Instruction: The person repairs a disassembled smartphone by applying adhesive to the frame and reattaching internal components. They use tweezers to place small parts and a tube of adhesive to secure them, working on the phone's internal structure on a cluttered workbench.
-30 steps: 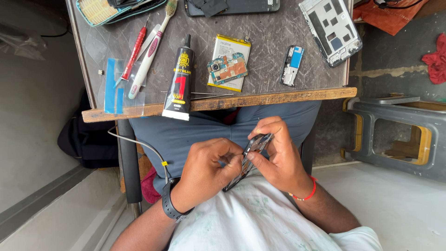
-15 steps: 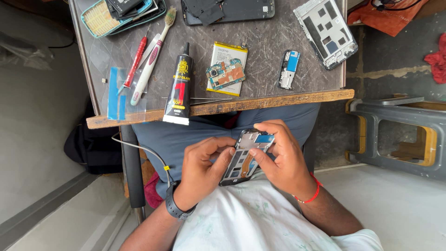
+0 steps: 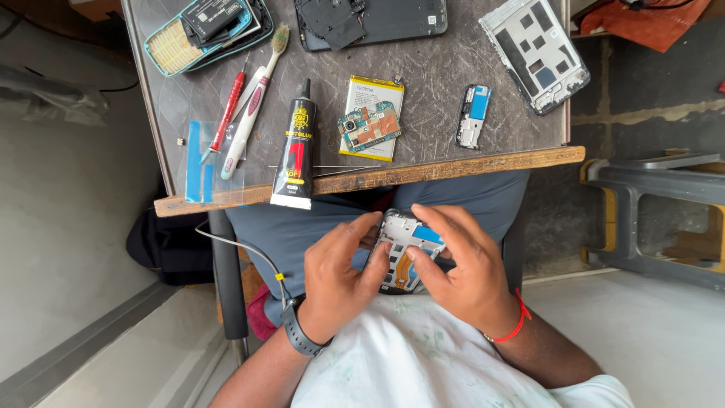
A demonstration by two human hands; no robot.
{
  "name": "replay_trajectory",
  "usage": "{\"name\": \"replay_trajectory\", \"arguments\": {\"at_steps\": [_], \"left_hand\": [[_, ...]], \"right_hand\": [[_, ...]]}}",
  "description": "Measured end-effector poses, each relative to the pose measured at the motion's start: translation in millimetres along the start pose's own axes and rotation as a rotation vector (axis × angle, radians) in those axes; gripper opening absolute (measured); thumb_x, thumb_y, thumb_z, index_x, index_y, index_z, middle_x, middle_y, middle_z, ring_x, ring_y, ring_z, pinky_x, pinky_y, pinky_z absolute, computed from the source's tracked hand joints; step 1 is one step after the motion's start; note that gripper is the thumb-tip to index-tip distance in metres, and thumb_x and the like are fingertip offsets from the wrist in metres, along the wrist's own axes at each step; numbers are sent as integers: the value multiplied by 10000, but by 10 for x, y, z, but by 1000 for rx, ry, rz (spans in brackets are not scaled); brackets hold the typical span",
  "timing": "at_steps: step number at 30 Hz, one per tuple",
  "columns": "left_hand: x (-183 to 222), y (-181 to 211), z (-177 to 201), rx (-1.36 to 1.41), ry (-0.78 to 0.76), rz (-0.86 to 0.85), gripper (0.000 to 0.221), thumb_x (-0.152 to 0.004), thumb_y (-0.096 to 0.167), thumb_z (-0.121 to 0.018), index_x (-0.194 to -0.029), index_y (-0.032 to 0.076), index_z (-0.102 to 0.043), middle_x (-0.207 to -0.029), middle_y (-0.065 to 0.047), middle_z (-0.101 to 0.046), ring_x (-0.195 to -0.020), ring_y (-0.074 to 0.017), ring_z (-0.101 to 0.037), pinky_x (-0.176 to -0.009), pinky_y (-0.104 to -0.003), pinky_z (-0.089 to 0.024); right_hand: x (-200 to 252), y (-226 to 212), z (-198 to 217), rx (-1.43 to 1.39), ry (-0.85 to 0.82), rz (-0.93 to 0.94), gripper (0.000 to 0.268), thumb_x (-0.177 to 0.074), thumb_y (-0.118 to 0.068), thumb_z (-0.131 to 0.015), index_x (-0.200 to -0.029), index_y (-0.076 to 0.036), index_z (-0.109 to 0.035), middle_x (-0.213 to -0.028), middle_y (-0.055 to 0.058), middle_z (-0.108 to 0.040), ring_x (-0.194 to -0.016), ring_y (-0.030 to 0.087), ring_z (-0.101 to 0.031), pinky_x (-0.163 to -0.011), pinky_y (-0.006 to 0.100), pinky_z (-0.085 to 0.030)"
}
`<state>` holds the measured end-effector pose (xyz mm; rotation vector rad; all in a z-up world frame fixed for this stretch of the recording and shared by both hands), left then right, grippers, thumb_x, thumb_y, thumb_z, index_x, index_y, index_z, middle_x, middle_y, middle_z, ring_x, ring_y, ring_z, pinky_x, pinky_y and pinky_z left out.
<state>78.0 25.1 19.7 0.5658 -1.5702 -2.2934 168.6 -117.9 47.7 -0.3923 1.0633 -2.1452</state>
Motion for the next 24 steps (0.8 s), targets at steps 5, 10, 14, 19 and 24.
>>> {"name": "replay_trajectory", "arguments": {"at_steps": [5,10,14,19,24], "left_hand": [[-125,189,115,-187,-25,-155,409,-851,24,-780,-1241,11,-659,-1048,-131,-735,-889,-267,-748,-771,-342,-595],[-190,330,162,-304,-110,-268,399,-882,31,-783,-1258,17,-647,-1189,-150,-716,-969,-298,-741,-819,-363,-601],[-222,365,145,-365,-168,-307,394,-890,51,-788,-1257,14,-650,-1230,-148,-705,-997,-297,-739,-830,-364,-601],[-237,407,112,-413,-197,-346,379,-898,61,-792,-1250,16,-657,-1244,-145,-693,-997,-288,-739,-823,-352,-605],[-218,411,101,-432,-208,-357,380,-897,61,-797,-1248,24,-657,-1256,-157,-674,-1000,-285,-736,-812,-351,-608]], "right_hand": [[-36,-161,-18,39,-7,134,594,-838,-44,-781,-1384,-11,-551,-1227,165,-643,-1015,292,-705,-806,351,-585],[-72,-200,-32,-21,-46,137,621,-821,-33,-780,-1393,-9,-541,-1236,167,-632,-1056,314,-696,-847,364,-582],[-73,-181,-34,-53,-56,127,634,-809,-31,-781,-1394,-2,-538,-1235,166,-627,-1052,311,-694,-845,361,-581],[-75,-158,-34,-73,-76,113,643,-803,-30,-779,-1396,6,-534,-1241,163,-629,-1074,308,-691,-865,361,-579],[-66,-159,-41,-78,-82,123,635,-805,-33,-775,-1389,16,-531,-1251,169,-626,-1097,316,-682,-877,365,-577]]}}
Point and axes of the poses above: each hand's wrist, its own x-axis away from the middle knuckle, its own z-axis out of the back of the hand, y = z × x, the point moved 7 cm from there along -x, towards the middle knuckle
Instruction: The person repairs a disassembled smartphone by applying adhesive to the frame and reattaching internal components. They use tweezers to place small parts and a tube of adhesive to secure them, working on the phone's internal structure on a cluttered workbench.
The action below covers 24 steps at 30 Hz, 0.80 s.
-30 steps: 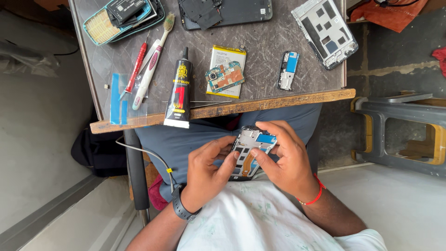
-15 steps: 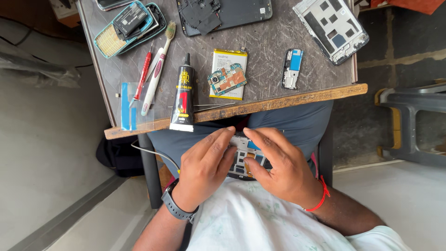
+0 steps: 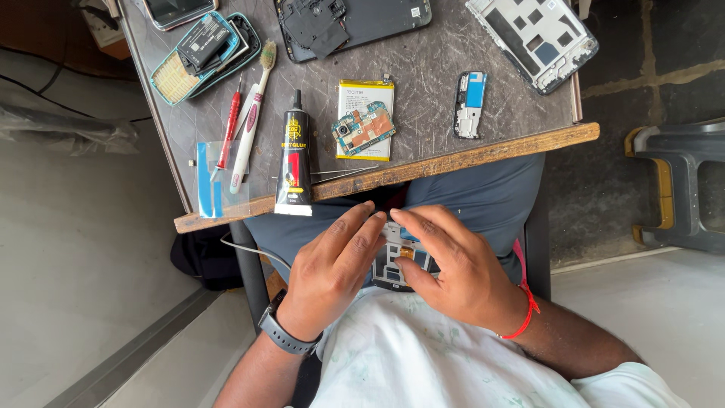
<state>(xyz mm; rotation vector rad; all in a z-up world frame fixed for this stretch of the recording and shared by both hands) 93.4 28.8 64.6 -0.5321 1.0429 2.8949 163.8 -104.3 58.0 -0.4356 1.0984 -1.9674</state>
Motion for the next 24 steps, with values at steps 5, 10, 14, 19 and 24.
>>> {"name": "replay_trajectory", "arguments": {"at_steps": [5,10,14,19,24], "left_hand": [[44,-29,-37,36,-35,11,408,-888,34,-784,-1276,39,-656,-1223,-146,-604,-988,-252,-746,-779,-342,-614],[83,-95,-109,46,-29,52,428,-866,33,-794,-1272,68,-663,-1192,-128,-578,-972,-237,-746,-764,-343,-610],[151,-206,-143,200,6,163,425,-869,39,-818,-1261,66,-654,-1234,-133,-595,-969,-207,-755,-782,-319,-615],[294,-357,-260,730,91,374,552,-900,-47,-712,-1412,-33,-506,-1368,-182,-583,-1136,-224,-735,-942,-319,-608],[454,-428,-542,792,-27,536,500,-890,-58,-720,-1369,-58,-577,-1166,-190,-746,-1045,-209,-764,-895,-300,-640]], "right_hand": [[-7,30,-34,-11,-21,-37,635,-800,-32,-773,-1386,10,-533,-1254,169,-626,-1083,310,-692,-853,356,-581],[-18,63,-55,-16,-19,-36,651,-789,-37,-777,-1389,13,-530,-1248,175,-619,-1077,315,-681,-858,363,-571],[8,117,-4,-21,-2,-18,610,-812,-43,-773,-1378,5,-550,-1244,161,-624,-1076,298,-677,-867,369,-566],[47,331,9,-138,-14,-206,541,-827,-26,-759,-1338,-1,-586,-1202,130,-639,-948,186,-703,-679,290,-604],[67,392,33,-319,31,-220,489,-882,45,-695,-1353,22,-565,-1226,133,-592,-1041,155,-686,-805,249,-658]]}}
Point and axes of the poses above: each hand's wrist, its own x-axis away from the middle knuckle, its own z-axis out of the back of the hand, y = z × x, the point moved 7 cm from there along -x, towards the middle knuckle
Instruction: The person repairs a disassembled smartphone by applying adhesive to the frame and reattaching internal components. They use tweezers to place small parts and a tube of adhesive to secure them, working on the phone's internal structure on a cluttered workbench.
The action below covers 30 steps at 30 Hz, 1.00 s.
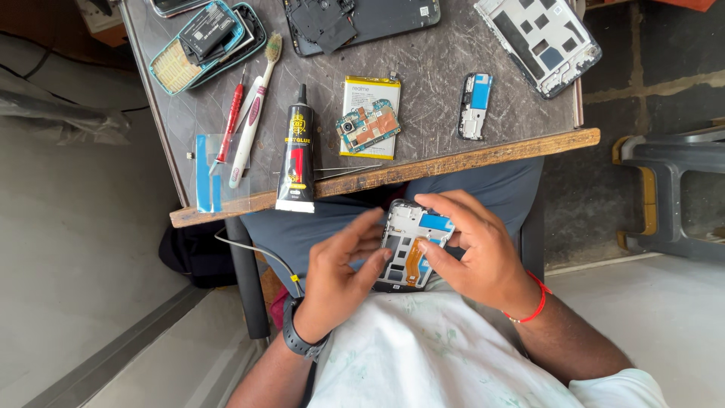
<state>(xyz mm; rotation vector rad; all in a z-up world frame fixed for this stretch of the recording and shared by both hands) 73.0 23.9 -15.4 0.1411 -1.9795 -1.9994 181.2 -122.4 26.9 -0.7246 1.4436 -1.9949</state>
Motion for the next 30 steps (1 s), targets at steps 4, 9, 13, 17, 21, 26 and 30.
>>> {"name": "replay_trajectory", "arguments": {"at_steps": [4,9,13,17,21,26,30], "left_hand": [[29,2,-44,-93,0,-16,386,-878,-42,-730,-1259,-46,-666,-1047,-159,-782,-943,-183,-793,-801,-281,-650],[31,145,-92,-137,-20,-88,355,-884,-13,-735,-1234,-31,-680,-1021,-157,-774,-874,-194,-803,-710,-271,-623],[-11,253,-137,-230,-33,-130,362,-859,26,-756,-1217,1,-706,-868,-140,-744,-688,-231,-738,-613,-310,-559],[-28,248,-135,-206,-41,-127,351,-872,39,-744,-1221,20,-710,-847,-135,-732,-655,-250,-711,-595,-321,-552],[-22,231,-127,-220,-53,-144,358,-871,48,-747,-1226,27,-708,-857,-134,-736,-653,-263,-700,-594,-334,-541],[-22,219,-126,-243,-50,-149,358,-868,60,-753,-1220,23,-702,-833,-134,-721,-640,-267,-687,-584,-345,-532],[-17,201,-122,-248,-52,-133,360,-868,60,-752,-1223,20,-706,-811,-145,-708,-629,-279,-677,-581,-357,-531]], "right_hand": [[-58,-184,100,214,44,113,473,-864,17,-713,-1321,8,-594,-1192,139,-638,-1027,212,-708,-823,300,-631],[-149,-498,164,541,31,328,489,-845,-45,-775,-1306,-2,-618,-1155,162,-678,-1013,316,-696,-845,379,-572],[-234,-531,104,552,-66,295,522,-815,-85,-807,-1298,-6,-628,-1128,149,-691,-967,308,-702,-804,377,-576],[-260,-507,93,564,-116,272,526,-810,-108,-821,-1290,-4,-634,-1085,153,-691,-910,306,-701,-756,372,-569],[-260,-498,80,574,-122,280,514,-809,-107,-821,-1279,-6,-637,-1062,150,-690,-887,302,-697,-745,368,-567],[-273,-505,68,594,-123,268,510,-804,-122,-830,-1265,-12,-644,-1038,137,-692,-870,294,-697,-726,373,-561],[-287,-513,49,635,-131,267,522,-797,-142,-834,-1266,-13,-644,-1006,138,-686,-843,302,-689,-708,385,-555]]}}
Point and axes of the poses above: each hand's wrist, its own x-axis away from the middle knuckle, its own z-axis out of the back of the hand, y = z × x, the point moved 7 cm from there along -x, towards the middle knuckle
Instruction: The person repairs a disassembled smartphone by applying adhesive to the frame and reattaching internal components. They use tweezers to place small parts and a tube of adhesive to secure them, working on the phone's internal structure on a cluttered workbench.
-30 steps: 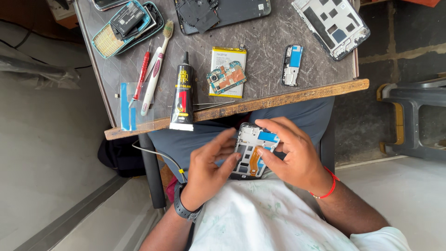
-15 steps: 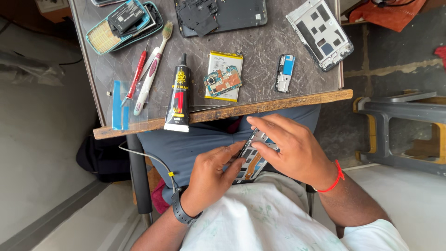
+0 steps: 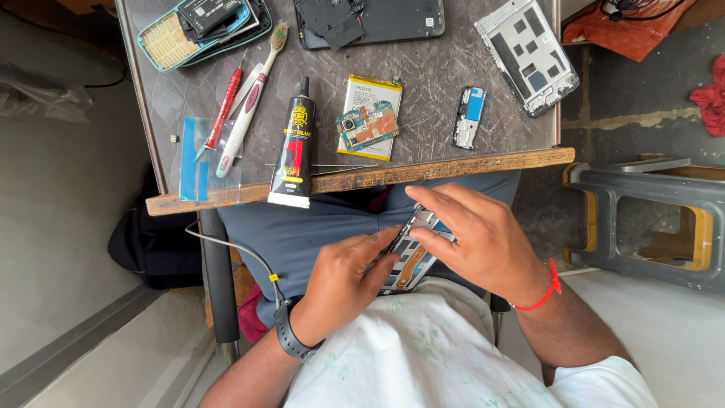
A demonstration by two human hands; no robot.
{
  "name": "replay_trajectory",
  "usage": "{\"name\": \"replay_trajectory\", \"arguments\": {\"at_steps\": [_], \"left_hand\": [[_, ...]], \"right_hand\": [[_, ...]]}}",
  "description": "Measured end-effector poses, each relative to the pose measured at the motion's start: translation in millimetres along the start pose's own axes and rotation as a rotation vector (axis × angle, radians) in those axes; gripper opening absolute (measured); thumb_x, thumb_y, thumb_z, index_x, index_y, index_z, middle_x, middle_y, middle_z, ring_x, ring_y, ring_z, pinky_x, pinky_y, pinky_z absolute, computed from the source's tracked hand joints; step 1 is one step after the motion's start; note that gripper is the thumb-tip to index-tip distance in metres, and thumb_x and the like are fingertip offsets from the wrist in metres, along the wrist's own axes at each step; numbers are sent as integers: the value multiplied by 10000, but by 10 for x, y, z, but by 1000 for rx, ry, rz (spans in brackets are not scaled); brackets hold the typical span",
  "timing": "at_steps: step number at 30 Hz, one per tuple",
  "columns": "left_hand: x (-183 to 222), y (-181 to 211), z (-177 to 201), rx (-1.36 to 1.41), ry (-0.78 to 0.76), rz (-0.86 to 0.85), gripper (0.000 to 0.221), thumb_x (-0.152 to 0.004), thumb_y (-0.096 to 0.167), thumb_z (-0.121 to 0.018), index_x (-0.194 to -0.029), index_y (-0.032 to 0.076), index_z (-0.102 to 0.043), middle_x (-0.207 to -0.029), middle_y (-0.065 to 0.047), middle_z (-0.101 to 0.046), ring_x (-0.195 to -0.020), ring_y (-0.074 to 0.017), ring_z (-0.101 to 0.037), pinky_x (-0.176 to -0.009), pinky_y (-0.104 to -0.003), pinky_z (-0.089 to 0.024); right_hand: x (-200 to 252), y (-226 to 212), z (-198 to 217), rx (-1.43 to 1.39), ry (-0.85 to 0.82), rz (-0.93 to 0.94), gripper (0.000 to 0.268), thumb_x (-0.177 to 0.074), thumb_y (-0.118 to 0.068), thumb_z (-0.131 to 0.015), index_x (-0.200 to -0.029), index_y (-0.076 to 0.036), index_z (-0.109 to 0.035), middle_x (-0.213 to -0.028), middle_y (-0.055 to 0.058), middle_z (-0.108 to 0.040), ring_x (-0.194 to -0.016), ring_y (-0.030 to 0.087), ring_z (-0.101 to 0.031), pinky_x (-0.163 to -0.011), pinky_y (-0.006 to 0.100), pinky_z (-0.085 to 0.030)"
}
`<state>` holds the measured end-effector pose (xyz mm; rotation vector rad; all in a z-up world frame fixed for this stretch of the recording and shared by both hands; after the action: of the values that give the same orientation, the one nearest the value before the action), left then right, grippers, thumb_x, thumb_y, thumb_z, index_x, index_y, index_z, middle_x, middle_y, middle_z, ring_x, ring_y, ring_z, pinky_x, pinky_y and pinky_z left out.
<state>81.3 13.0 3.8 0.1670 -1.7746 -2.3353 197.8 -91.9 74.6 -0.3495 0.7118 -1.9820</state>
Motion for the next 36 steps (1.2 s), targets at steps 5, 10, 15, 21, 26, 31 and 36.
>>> {"name": "replay_trajectory", "arguments": {"at_steps": [5,10,15,21,26,31,36], "left_hand": [[7,7,-20,-25,9,-69,378,-869,50,-743,-1239,-3,-690,-838,-158,-710,-676,-297,-695,-610,-371,-547],[-15,-56,-34,-68,13,-41,371,-868,49,-744,-1228,-25,-686,-849,-172,-714,-685,-309,-697,-626,-375,-552],[-4,-141,55,101,90,29,354,-881,18,-724,-1227,-50,-685,-986,-160,-775,-835,-169,-789,-716,-265,-614],[-4,-300,16,602,115,210,395,-922,-47,-663,-1312,-99,-634,-1015,-109,-788,-899,-80,-693,-790,-229,-574],[-110,-241,-169,644,149,121,410,-929,-78,-662,-1335,-114,-619,-1044,-117,-767,-939,-97,-687,-852,-247,-570],[-120,-245,-166,709,214,122,439,-914,-99,-652,-1349,-115,-596,-1076,-124,-768,-953,-111,-697,-843,-244,-562],[-62,-355,54,760,380,142,480,-903,-107,-647,-1376,-108,-569,-1110,-149,-755,-964,-130,-706,-822,-240,-551]], "right_hand": [[-30,15,-29,36,-59,-17,546,-783,-154,-827,-1277,-23,-634,-1000,137,-684,-840,313,-682,-707,408,-549],[-49,7,-107,47,-19,68,517,-806,-116,-801,-1280,-16,-620,-1125,147,-684,-975,312,-694,-816,389,-575],[111,90,178,47,260,110,591,-856,-206,-800,-1352,7,-559,-1334,199,-630,-1210,333,-655,-1009,399,-552],[575,509,-27,-1007,548,-81,721,-1005,-252,-716,-1566,15,-351,-1456,153,-540,-1280,209,-598,-1070,356,-537],[700,633,-749,-1284,308,-313,726,-940,-172,-726,-1534,43,-366,-1395,178,-569,-1270,231,-562,-1070,356,-480],[637,598,-510,-1046,522,-151,657,-961,-121,-691,-1505,22,-351,-1420,134,-515,-1313,210,-520,-1085,358,-487],[848,580,-46,-751,953,6,535,-982,-188,-651,-1406,-45,-358,-1422,46,-454,-1250,154,-526,-1009,344,-540]]}}
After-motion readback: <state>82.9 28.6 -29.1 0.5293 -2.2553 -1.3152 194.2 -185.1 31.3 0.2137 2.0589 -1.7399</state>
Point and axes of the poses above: each hand's wrist, its own x-axis away from the middle knuckle, its own z-axis out of the back of the hand, y = z × x, the point moved 7 cm from there along -x, towards the middle knuckle
